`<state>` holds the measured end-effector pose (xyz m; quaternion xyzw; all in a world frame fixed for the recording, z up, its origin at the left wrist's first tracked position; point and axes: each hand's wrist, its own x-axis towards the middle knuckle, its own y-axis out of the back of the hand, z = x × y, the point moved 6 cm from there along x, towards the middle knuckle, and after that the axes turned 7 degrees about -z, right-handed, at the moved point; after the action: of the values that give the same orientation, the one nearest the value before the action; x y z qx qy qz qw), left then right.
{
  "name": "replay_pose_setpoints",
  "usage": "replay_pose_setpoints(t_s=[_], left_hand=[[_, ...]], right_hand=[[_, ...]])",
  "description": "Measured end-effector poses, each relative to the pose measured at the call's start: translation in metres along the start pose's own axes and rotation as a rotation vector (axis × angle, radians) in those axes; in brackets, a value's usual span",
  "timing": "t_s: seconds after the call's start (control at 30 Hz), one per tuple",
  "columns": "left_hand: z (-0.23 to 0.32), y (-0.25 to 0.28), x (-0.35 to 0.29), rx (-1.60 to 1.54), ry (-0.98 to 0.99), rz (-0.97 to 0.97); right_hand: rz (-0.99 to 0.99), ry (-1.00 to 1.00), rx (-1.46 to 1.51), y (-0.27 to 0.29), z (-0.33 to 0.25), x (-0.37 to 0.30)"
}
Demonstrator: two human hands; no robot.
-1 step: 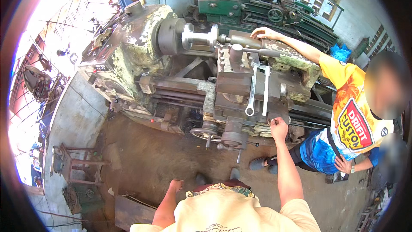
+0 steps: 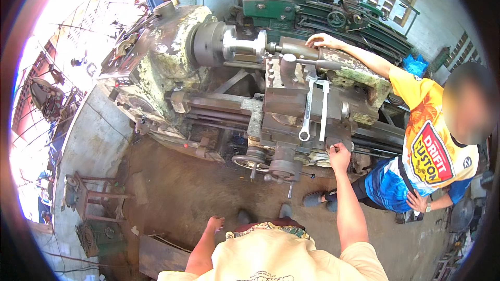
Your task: The person operates a metal lathe, adjusting controls and measuring a rotating cylindrical workpiece with a caliper. They use a wrench to tighten components and periodically check dimensions while the machine runs.
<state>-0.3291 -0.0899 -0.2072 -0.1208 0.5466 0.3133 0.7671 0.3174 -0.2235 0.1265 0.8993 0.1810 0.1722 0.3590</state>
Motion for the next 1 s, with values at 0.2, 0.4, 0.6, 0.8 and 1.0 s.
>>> replay_pose_setpoints(t_s=[0.2,0.4,0.6,0.8,1.0], left_hand=[[0.034,-0.062,-0.027,0.001,-0.116,0.102],[0.017,-0.083,-0.040,-0.012,-0.041,0.027],[0.014,-0.073,-0.046,-0.011,-0.054,0.126],[0.018,-0.090,-0.058,-0.041,-0.049,0.047],[0.008,-0.083,-0.037,-0.080,-0.076,0.034]], right_hand=[[-0.069,-0.067,0.107,-0.006,0.011,0.004],[-0.058,-0.030,0.142,-0.005,0.014,0.005],[-0.114,-0.090,0.146,-0.011,0.022,0.009],[-0.113,-0.075,0.125,-0.008,0.020,0.008],[-0.110,-0.056,0.127,-0.008,0.018,0.009]])
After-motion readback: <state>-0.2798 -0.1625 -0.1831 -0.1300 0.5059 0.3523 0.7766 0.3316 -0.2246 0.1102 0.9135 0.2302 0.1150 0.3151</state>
